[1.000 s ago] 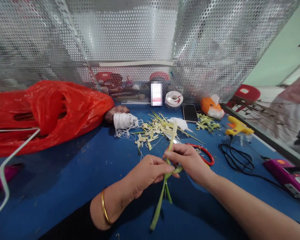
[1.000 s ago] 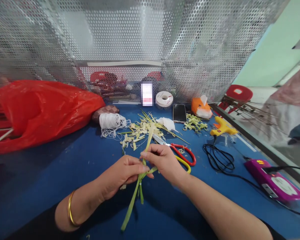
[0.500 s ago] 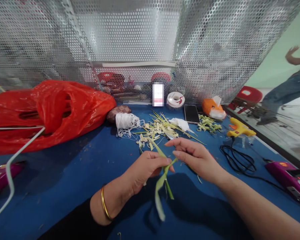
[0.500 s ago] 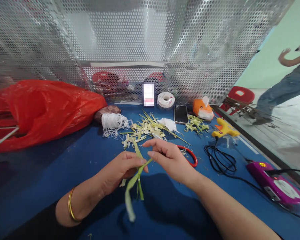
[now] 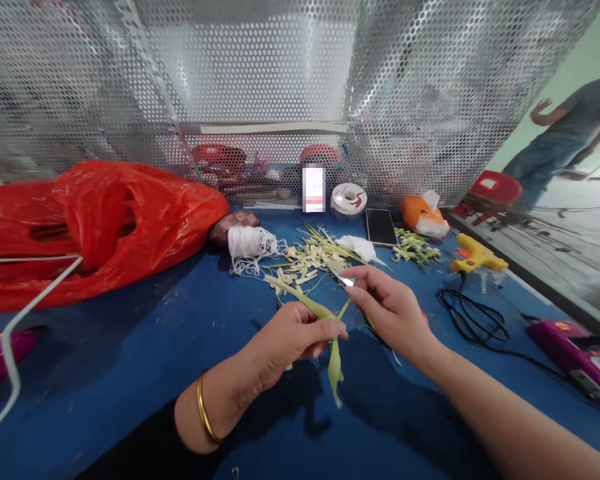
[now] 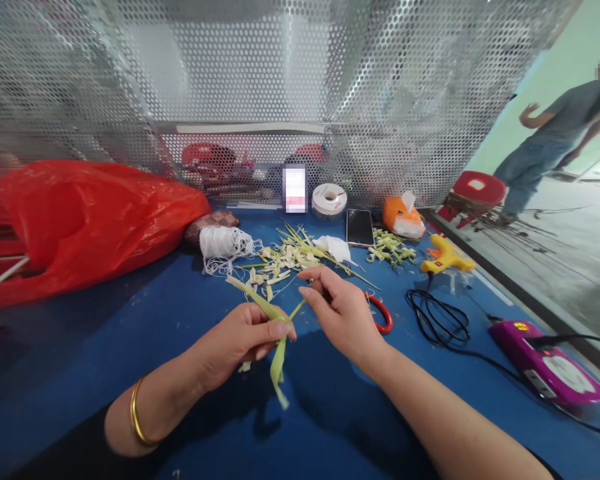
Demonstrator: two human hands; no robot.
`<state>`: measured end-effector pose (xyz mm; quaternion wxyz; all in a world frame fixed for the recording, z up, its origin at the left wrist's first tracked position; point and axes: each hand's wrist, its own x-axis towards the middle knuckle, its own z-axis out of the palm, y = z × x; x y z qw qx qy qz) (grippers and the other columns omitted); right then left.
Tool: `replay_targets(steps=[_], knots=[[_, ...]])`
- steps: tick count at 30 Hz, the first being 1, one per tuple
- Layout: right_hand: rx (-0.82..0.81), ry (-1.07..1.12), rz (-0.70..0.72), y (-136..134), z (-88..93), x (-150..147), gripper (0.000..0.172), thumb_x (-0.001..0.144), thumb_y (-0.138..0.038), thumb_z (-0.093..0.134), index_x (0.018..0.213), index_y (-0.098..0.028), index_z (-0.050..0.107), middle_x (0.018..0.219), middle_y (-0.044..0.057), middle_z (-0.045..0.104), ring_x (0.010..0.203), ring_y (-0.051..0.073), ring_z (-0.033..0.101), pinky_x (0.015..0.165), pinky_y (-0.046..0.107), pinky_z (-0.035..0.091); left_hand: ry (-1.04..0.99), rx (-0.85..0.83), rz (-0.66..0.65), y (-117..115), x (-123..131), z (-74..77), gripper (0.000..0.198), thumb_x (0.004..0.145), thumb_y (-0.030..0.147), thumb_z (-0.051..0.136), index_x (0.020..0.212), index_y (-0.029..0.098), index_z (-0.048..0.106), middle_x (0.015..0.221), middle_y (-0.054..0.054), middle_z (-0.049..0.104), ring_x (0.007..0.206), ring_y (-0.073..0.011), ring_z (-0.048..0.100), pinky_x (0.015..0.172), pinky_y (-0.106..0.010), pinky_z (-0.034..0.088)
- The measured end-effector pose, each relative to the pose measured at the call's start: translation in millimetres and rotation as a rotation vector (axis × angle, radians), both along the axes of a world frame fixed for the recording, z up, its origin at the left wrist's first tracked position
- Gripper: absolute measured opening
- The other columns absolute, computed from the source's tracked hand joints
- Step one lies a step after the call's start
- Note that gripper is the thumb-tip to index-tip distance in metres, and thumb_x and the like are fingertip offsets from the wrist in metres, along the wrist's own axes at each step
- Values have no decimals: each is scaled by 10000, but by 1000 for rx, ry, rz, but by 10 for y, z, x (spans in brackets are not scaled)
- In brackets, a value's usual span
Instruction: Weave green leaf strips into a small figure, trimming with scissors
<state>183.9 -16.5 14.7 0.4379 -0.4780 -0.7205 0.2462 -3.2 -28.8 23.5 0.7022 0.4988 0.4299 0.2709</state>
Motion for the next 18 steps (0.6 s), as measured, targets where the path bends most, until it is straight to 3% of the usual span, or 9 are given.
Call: replay_targets(steps=[3, 5, 8, 11, 14, 18], knots=[[274, -51, -133, -38, 62, 6, 135, 873, -255, 574, 980, -193, 630, 947, 60, 616, 908, 202, 574, 809, 326, 438, -31, 32, 126, 20, 5, -18, 298, 733, 434, 680, 772, 141, 717, 439, 58, 464, 367, -46, 301, 390, -210, 170], [286, -33, -93, -94, 108, -18, 80, 870, -254, 579, 841, -196, 626, 856, 45, 618, 836, 188, 578, 763, 310, 444, -41, 86, 231, 31, 8, -13, 312, 741, 443, 677, 799, 140, 720, 445, 59, 473, 370, -43, 305, 394, -203, 187], [-21, -10, 95, -190, 102, -111, 135, 798, -296, 664, 743, -198, 591, 687, -3, 594, 648, 150, 552, 606, 265, 436, -13, 145, 317, 31, 16, 10, 331, 718, 470, 695, 712, 138, 695, 441, 64, 452, 384, -44, 308, 402, -204, 197], [-284, -9, 137, -241, 17, -213, 178, 751, -292, 681, 684, -194, 548, 615, -27, 561, 569, 126, 512, 540, 245, 405, 18, 145, 318, 21, 24, 13, 349, 691, 472, 719, 617, 139, 648, 433, 67, 425, 395, -48, 305, 409, -213, 191], [-463, 94, 191, -235, -38, -248, 203, 828, -311, 568, 669, -186, 549, 592, -25, 555, 541, 117, 526, 526, 238, 414, -28, 129, 282, 29, 16, -12, 326, 720, 461, 696, 742, 135, 702, 459, 71, 419, 422, -57, 302, 418, -213, 189], [-576, 221, 254, -198, -32, -214, 233, 860, -345, 516, 706, -180, 575, 617, -15, 571, 584, 138, 597, 588, 265, 492, -78, 115, 221, 52, -2, -27, 239, 655, 291, 756, 845, 155, 707, 605, 49, 555, 496, -60, 382, 480, -200, 279]])
